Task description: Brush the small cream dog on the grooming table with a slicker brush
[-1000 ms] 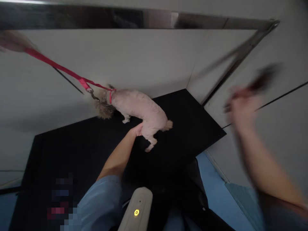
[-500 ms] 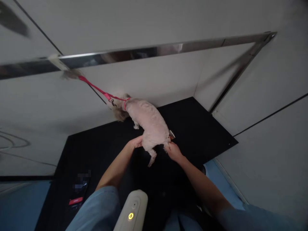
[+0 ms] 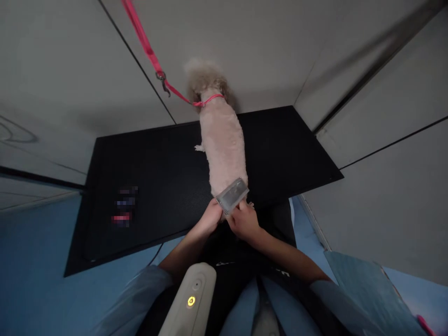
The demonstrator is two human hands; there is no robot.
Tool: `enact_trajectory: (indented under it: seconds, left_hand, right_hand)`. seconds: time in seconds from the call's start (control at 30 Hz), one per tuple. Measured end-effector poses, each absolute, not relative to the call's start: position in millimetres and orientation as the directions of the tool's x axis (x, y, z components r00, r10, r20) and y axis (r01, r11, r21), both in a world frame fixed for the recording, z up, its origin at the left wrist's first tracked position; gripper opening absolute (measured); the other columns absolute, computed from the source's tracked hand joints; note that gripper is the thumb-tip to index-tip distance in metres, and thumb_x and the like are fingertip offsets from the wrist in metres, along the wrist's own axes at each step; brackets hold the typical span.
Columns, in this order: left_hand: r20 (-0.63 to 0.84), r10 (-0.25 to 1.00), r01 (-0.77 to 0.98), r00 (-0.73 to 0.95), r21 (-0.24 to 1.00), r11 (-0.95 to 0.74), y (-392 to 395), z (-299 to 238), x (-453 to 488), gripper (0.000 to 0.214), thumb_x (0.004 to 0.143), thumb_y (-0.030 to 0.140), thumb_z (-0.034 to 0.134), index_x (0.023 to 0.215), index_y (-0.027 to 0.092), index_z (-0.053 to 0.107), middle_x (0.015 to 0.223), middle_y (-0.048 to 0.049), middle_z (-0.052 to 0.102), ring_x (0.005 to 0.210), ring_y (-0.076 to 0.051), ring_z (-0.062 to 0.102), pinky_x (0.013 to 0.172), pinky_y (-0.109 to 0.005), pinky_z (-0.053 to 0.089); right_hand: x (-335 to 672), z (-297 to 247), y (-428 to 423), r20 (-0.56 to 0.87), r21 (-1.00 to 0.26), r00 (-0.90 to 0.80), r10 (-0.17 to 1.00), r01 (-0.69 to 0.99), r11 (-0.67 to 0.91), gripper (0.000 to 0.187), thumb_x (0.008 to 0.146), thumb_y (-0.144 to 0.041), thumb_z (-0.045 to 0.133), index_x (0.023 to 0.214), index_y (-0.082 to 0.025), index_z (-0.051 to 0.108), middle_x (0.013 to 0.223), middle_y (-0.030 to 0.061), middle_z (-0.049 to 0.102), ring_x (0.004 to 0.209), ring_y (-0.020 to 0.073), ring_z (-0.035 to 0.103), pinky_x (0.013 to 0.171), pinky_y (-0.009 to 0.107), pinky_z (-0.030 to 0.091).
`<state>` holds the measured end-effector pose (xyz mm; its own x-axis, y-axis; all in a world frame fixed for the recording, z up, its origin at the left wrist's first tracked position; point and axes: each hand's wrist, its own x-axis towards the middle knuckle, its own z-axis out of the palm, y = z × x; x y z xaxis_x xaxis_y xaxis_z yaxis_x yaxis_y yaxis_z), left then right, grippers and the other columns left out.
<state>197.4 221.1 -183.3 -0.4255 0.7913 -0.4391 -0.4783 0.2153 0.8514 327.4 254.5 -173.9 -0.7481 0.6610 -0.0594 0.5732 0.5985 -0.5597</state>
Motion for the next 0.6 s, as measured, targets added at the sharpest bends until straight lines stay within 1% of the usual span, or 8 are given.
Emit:
enact_trajectory:
  seconds: [0.1, 0.2, 0.23, 0.3, 0.37, 0.43, 0.5, 0.6]
  left_hand:
    - [-0.415, 0.810, -0.551, -0.414, 0.823, 0.139, 238, -184, 196, 0.040, 0.065, 0.050, 0.087, 0.065, 0.018, 0.062, 0.054, 0.0019, 0.061, 0.050, -0.012, 0.052, 0.050, -0.024, 0.041]
    - [-0.345, 0.835, -0.530, -0.430, 0.844, 0.076, 255, -188, 188, 0.046, 0.071, 0.054, 0.085, 0.063, 0.018, 0.057, 0.053, 0.0024, 0.058, 0.047, -0.010, 0.048, 0.049, -0.023, 0.039]
    - [-0.318, 0.829, -0.512, -0.459, 0.858, 0.046, 259, -190, 184, 0.045, 0.073, 0.051, 0.084, 0.062, 0.017, 0.057, 0.054, 0.0022, 0.058, 0.048, -0.010, 0.049, 0.051, -0.022, 0.040]
    - [-0.325, 0.806, -0.505, -0.494, 0.862, 0.039, 263, -196, 177, 0.041, 0.076, 0.045, 0.083, 0.060, 0.017, 0.058, 0.054, 0.0017, 0.059, 0.050, -0.010, 0.051, 0.054, -0.023, 0.043]
    - [-0.381, 0.779, -0.530, -0.497, 0.845, 0.075, 263, -201, 170, 0.038, 0.078, 0.044, 0.081, 0.061, 0.016, 0.060, 0.055, 0.0002, 0.060, 0.052, -0.012, 0.054, 0.055, -0.024, 0.045]
    - [-0.426, 0.764, -0.555, -0.485, 0.825, 0.108, 260, -207, 163, 0.036, 0.079, 0.044, 0.080, 0.065, 0.016, 0.063, 0.057, -0.0017, 0.063, 0.053, -0.014, 0.058, 0.055, -0.026, 0.047]
    - [-0.430, 0.766, -0.557, -0.478, 0.823, 0.114, 257, -213, 157, 0.033, 0.078, 0.043, 0.081, 0.069, 0.015, 0.066, 0.056, -0.0017, 0.063, 0.049, -0.013, 0.056, 0.051, -0.025, 0.045]
    - [-0.439, 0.773, -0.562, -0.459, 0.817, 0.130, 257, -220, 152, 0.034, 0.075, 0.043, 0.084, 0.068, 0.016, 0.065, 0.046, 0.0036, 0.053, 0.038, -0.008, 0.039, 0.040, -0.021, 0.031]
  right_hand:
    - [351, -183, 239, -0.066, -0.735, -0.802, 0.594, 0.442, 0.514, 0.026, 0.097, -0.022, 0.052, 0.112, -0.022, 0.074, 0.110, 0.0117, 0.069, 0.098, 0.0234, 0.067, 0.092, 0.036, 0.055]
    - [375, -185, 232, -0.114, -0.885, -0.789, 0.604, 0.357, 0.299, 0.040, 0.090, -0.011, 0.050, 0.125, -0.022, 0.066, 0.109, 0.0095, 0.068, 0.104, 0.0217, 0.065, 0.099, 0.039, 0.053]
    - [378, -181, 235, -0.145, -0.920, -0.786, 0.601, 0.331, 0.210, 0.045, 0.088, -0.010, 0.051, 0.129, -0.022, 0.062, 0.107, 0.0081, 0.067, 0.099, 0.0202, 0.065, 0.095, 0.038, 0.054]
    - [376, -172, 246, -0.216, -0.970, -0.826, 0.521, 0.241, -0.020, 0.053, 0.088, -0.016, 0.055, 0.140, -0.026, 0.054, 0.100, 0.0040, 0.066, 0.078, 0.0158, 0.062, 0.077, 0.034, 0.055]
    - [362, -163, 260, -0.268, -0.940, -0.872, 0.409, 0.143, -0.311, 0.062, 0.090, -0.027, 0.058, 0.150, -0.031, 0.043, 0.087, -0.0019, 0.063, 0.056, 0.0104, 0.049, 0.056, 0.026, 0.046]
    - [347, -164, 269, -0.345, -0.838, -0.844, 0.412, 0.079, -0.540, 0.070, 0.088, -0.033, 0.058, 0.155, -0.032, 0.035, 0.073, -0.0082, 0.054, 0.045, 0.0070, 0.034, 0.046, 0.020, 0.031]
    - [343, -175, 269, -0.482, -0.762, -0.735, 0.478, 0.082, -0.642, 0.075, 0.082, -0.027, 0.059, 0.153, -0.031, 0.036, 0.064, -0.0122, 0.045, 0.041, 0.0057, 0.027, 0.043, 0.017, 0.020]
    - [351, -193, 262, -0.667, -0.626, -0.678, 0.308, 0.287, -0.725, 0.058, 0.074, -0.021, 0.063, 0.131, -0.025, 0.054, 0.061, -0.0121, 0.046, 0.039, 0.0044, 0.027, 0.042, 0.017, 0.013]
